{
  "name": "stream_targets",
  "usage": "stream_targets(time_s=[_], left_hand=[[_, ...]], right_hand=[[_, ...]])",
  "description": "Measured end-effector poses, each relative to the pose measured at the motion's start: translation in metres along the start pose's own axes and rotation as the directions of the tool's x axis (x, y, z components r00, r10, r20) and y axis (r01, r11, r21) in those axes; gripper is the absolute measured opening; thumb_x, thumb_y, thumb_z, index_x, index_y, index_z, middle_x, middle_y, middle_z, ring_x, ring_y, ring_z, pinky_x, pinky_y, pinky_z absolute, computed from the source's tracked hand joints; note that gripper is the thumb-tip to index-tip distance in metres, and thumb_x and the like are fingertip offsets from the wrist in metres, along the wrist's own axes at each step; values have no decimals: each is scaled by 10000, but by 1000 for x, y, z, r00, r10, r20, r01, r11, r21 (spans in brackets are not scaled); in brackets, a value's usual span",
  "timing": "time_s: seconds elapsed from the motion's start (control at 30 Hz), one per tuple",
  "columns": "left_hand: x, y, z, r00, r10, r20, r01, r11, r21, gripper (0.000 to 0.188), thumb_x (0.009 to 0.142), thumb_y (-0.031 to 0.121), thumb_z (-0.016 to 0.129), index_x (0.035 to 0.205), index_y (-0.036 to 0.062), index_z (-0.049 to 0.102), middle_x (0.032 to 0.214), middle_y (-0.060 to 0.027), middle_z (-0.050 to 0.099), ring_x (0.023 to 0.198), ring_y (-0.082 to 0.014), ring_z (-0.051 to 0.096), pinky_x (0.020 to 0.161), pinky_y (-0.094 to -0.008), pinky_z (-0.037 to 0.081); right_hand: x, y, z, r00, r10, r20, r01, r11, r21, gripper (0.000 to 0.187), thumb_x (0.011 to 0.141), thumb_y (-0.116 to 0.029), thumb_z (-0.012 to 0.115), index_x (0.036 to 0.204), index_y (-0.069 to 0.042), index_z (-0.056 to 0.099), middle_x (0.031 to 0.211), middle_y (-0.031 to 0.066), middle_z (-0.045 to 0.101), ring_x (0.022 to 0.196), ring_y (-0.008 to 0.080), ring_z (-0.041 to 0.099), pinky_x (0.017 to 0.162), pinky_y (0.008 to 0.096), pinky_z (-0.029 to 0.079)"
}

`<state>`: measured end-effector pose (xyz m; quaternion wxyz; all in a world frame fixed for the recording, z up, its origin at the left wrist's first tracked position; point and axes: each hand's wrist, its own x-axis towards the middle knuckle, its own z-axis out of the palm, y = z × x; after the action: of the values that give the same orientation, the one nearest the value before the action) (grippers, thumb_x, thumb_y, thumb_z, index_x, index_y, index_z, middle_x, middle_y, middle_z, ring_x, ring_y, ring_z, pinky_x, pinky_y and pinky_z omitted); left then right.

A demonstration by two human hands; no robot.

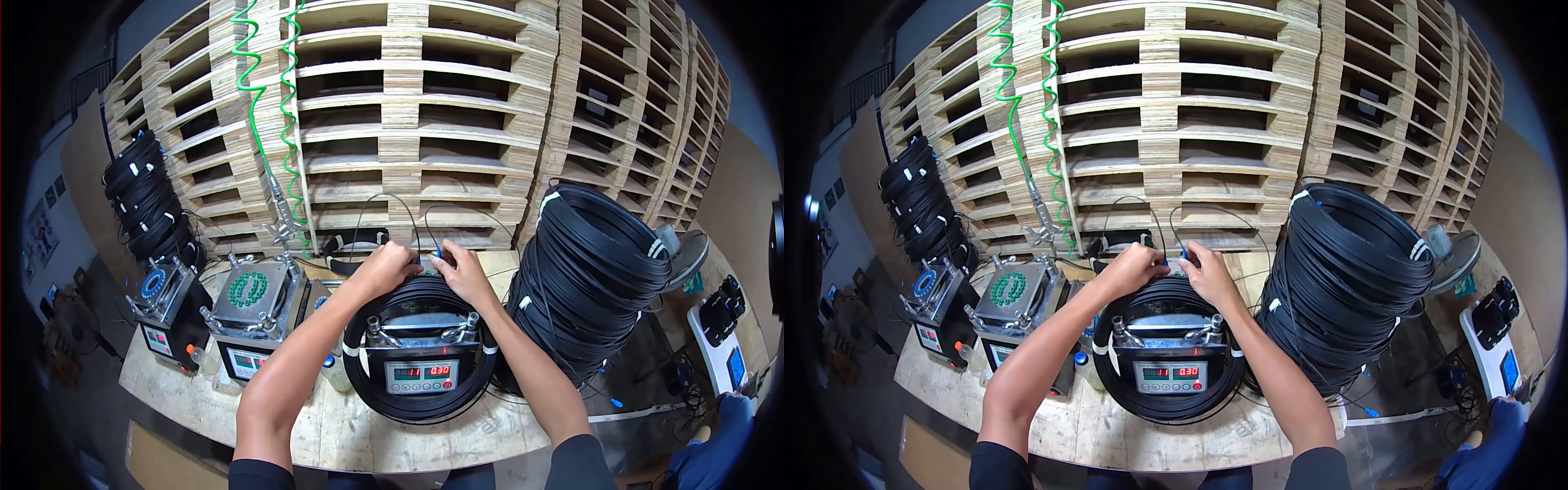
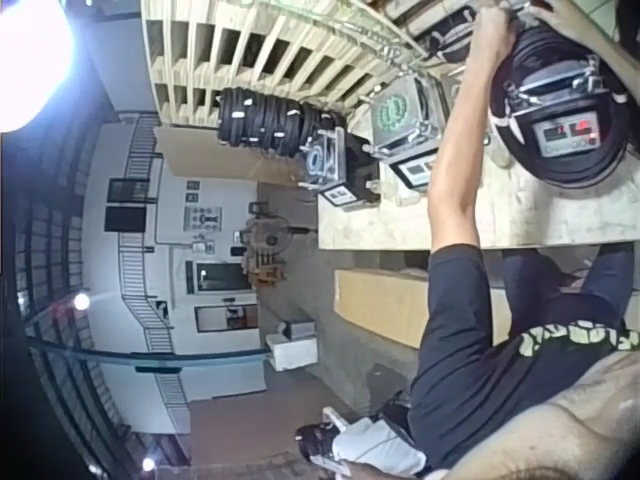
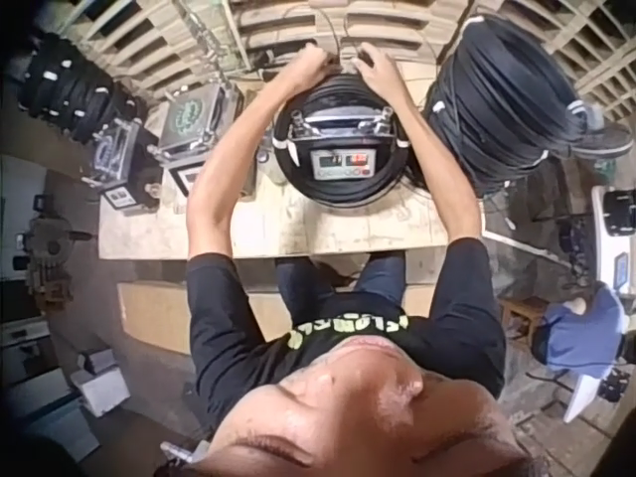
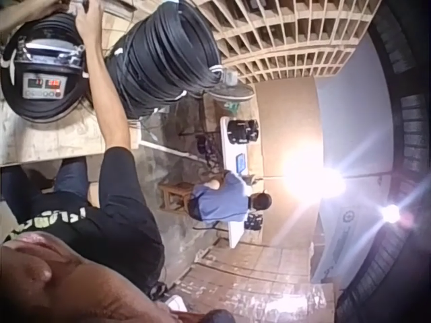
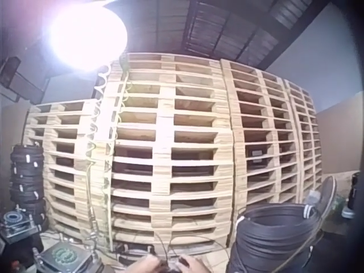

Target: Operating a specialized machine to splice or process black industrial cables.

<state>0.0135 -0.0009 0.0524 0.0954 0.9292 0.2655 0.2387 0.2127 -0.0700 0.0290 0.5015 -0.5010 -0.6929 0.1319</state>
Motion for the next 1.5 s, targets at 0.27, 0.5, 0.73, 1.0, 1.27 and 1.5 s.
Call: stream_targets(time_s=[0.27,0.5,0.73,1.0,1.27,1.5], left_hand=[[-13,-1,10,924,-347,-161,218,824,-523,253,949,205,668,1037,-26,717,802,-114,722,701,-135,627,668,-306,500],[-18,32,-16,967,-231,-107,63,625,-778,308,1002,270,615,1155,23,717,1132,-58,695,999,-92,600,870,-263,481],[-9,55,-19,949,-305,-78,11,278,-960,374,1008,305,603,1211,-1,675,1115,-57,707,953,-118,650,906,-287,496],[-5,73,-26,942,-310,-127,29,454,-891,360,1001,260,624,1226,-17,678,1050,-41,724,982,-80,629,906,-247,483],[-49,60,-76,941,-282,-188,151,845,-513,290,995,193,618,1179,-15,703,993,-39,733,897,-75,639,856,-252,517],[-123,40,-101,925,-352,-142,256,855,-451,535,913,-124,515,1414,62,495,787,-79,669,752,-128,644,745,-293,541]], right_hand=[[0,-6,-3,995,0,-99,16,987,160,114,910,-60,653,912,27,579,706,85,611,650,136,585,602,302,466],[-1,-30,-12,992,32,-121,-5,976,218,181,922,0,640,1099,19,606,850,91,683,759,124,655,674,264,517],[1,-37,-24,984,-50,172,-62,804,592,204,954,-45,624,1155,-8,631,951,76,706,890,149,678,808,301,544],[2,-83,-43,994,-106,-21,108,991,79,267,937,-237,707,851,4,631,713,38,627,641,90,544,590,277,443],[9,-93,-88,980,-94,-173,155,910,385,224,859,-78,768,738,-32,585,810,37,643,702,62,540,614,220,436],[-10,-72,-116,945,-36,-326,172,900,400,251,857,-51,738,737,-62,518,784,47,640,655,49,539,603,207,451]])
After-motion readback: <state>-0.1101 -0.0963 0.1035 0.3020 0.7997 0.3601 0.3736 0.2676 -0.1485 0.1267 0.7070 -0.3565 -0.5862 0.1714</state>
